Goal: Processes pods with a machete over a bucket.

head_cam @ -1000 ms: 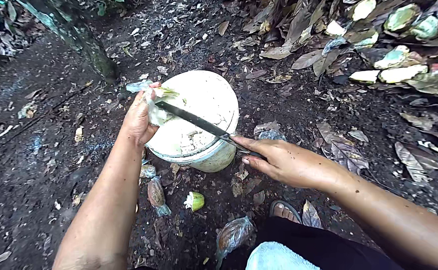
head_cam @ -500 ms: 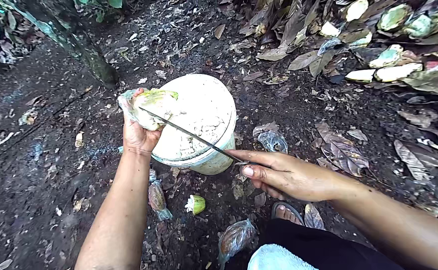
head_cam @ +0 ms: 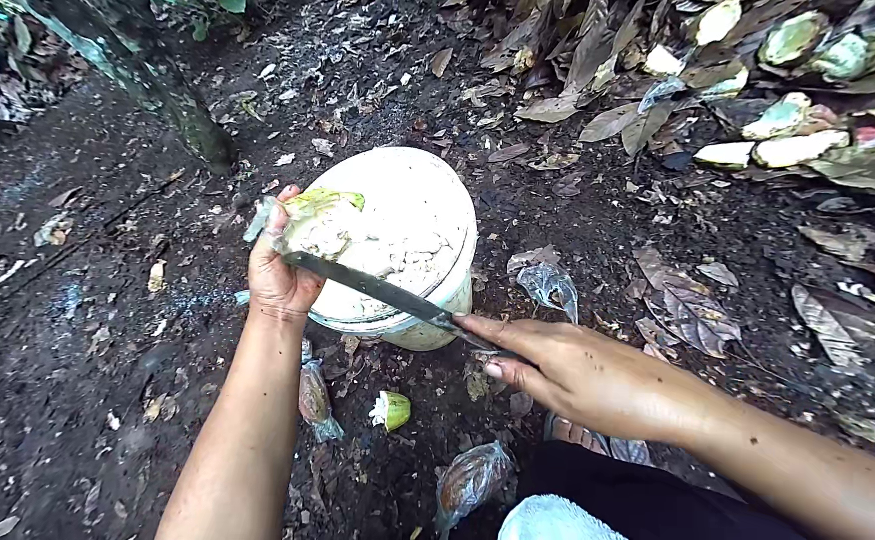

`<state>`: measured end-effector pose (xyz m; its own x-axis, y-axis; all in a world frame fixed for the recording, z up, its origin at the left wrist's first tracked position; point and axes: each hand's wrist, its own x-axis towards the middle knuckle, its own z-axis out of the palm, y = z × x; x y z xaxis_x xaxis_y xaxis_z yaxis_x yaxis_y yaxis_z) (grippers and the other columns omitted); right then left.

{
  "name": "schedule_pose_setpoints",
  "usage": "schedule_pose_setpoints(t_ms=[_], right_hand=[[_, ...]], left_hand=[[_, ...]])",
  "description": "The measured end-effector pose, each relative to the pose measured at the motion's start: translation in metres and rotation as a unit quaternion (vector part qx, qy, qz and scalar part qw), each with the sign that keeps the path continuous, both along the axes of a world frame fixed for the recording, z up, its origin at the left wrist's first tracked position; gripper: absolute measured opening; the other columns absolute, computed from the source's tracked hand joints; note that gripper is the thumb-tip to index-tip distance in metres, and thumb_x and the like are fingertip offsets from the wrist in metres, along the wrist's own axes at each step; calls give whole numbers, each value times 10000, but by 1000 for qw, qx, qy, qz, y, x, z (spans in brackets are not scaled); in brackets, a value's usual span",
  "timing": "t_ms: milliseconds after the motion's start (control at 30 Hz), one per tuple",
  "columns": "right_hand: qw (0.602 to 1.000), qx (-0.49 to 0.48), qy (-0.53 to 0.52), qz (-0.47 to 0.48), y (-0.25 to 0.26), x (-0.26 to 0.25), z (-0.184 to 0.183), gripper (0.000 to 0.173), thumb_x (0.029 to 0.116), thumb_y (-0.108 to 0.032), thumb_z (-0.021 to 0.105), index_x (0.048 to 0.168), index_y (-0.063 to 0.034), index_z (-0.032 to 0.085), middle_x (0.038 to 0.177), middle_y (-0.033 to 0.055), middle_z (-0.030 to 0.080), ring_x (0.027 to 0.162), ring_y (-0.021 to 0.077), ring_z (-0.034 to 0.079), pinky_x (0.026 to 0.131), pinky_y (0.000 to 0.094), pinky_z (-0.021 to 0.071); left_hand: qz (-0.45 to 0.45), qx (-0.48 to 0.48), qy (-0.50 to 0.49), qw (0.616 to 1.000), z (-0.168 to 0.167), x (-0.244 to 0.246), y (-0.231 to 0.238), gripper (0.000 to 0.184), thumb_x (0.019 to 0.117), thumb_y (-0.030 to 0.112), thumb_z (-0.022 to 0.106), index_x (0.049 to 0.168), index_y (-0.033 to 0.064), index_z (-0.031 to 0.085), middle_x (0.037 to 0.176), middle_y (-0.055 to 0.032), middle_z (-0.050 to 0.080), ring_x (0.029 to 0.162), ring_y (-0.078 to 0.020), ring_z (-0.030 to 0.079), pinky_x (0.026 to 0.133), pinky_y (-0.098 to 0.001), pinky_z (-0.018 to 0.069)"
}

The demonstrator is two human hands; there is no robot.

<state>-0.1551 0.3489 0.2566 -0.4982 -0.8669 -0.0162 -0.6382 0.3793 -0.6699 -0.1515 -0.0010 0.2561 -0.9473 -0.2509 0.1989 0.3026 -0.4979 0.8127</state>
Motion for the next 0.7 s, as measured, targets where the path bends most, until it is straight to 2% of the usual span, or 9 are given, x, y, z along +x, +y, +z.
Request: schedule_pose_setpoints(t_ms=[100, 200, 300, 400, 467, 500, 533, 600, 700], right_hand=[[982, 10, 182, -42, -2, 5, -3, 525, 1083, -491, 358, 1566, -305, 444, 851, 116, 629, 619, 292, 628, 498, 447, 494], [973, 8, 227, -39, 1, -8, 1, 508, 1069, -488, 375, 1533, -319, 496, 798, 97, 616, 569, 274, 611, 458, 439, 474], [988, 25, 149, -16, 5, -25, 0, 535, 1078, -521, 348, 1569, -328, 436, 948, 130, 675, 732, 318, 672, 590, 516, 534], [997, -5, 71, -26, -3, -23, -20, 551, 1077, -526, 366, 1581, -312, 418, 1103, 165, 697, 882, 347, 704, 734, 567, 566], [999, -45, -2, -22, -6, -19, -29, 570, 1076, -543, 358, 1590, -302, 404, 1221, 115, 693, 964, 247, 706, 835, 484, 576], [997, -57, -50, -18, -6, -17, -29, 585, 1073, -564, 343, 1594, -303, 397, 1213, 66, 693, 905, 156, 682, 806, 388, 571], [993, -73, -92, -18, -6, -14, -29, 600, 1070, -581, 335, 1592, -293, 400, 1104, 36, 685, 772, 96, 632, 699, 310, 552], [987, -82, -133, -25, -3, -10, -26, 622, 1065, -599, 332, 1589, -272, 408, 990, 16, 673, 668, 66, 593, 616, 271, 535], [981, -66, -177, -39, 3, -9, -18, 637, 1054, -619, 330, 1584, -275, 407, 909, -22, 651, 635, 50, 602, 562, 244, 538]], left_hand=[[-6, -30, 6, 1000, 2, 0, -4, 322, 1081, 312, 456, 1362, 208, 573, 1243, -20, 690, 1141, -163, 677, 951, -355, 583], [-23, -34, -42, 998, 8, 4, -6, 306, 1079, 314, 448, 1325, 213, 600, 1172, -13, 712, 1066, -143, 701, 896, -337, 602], [-68, 4, -63, 996, 12, 8, -14, 351, 1089, 339, 382, 1285, 182, 628, 1141, -46, 708, 1013, -168, 709, 854, -354, 611], [-19, 26, -95, 995, 18, 6, -11, 354, 1096, 352, 375, 1259, 167, 630, 1107, -81, 714, 967, -211, 720, 795, -401, 625], [30, 24, -130, 991, 23, 3, -4, 325, 1093, 365, 413, 1266, 185, 622, 1085, -84, 716, 942, -222, 723, 779, -415, 626], [50, 26, -146, 988, 25, 2, 0, 323, 1088, 381, 436, 1285, 195, 613, 1100, -90, 711, 953, -235, 722, 788, -429, 625], [62, 31, -156, 985, 26, 0, 4, 335, 1083, 399, 453, 1308, 202, 603, 1128, -95, 703, 980, -247, 719, 810, -442, 624], [88, 45, -158, 982, 23, -1, 10, 378, 1075, 423, 472, 1360, 200, 581, 1189, -111, 685, 1037, -264, 707, 853, -461, 615], [144, 64, -149, 976, 20, -3, 17, 412, 1065, 437, 487, 1393, 196, 554, 1236, -118, 664, 1083, -279, 690, 883, -462, 604]])
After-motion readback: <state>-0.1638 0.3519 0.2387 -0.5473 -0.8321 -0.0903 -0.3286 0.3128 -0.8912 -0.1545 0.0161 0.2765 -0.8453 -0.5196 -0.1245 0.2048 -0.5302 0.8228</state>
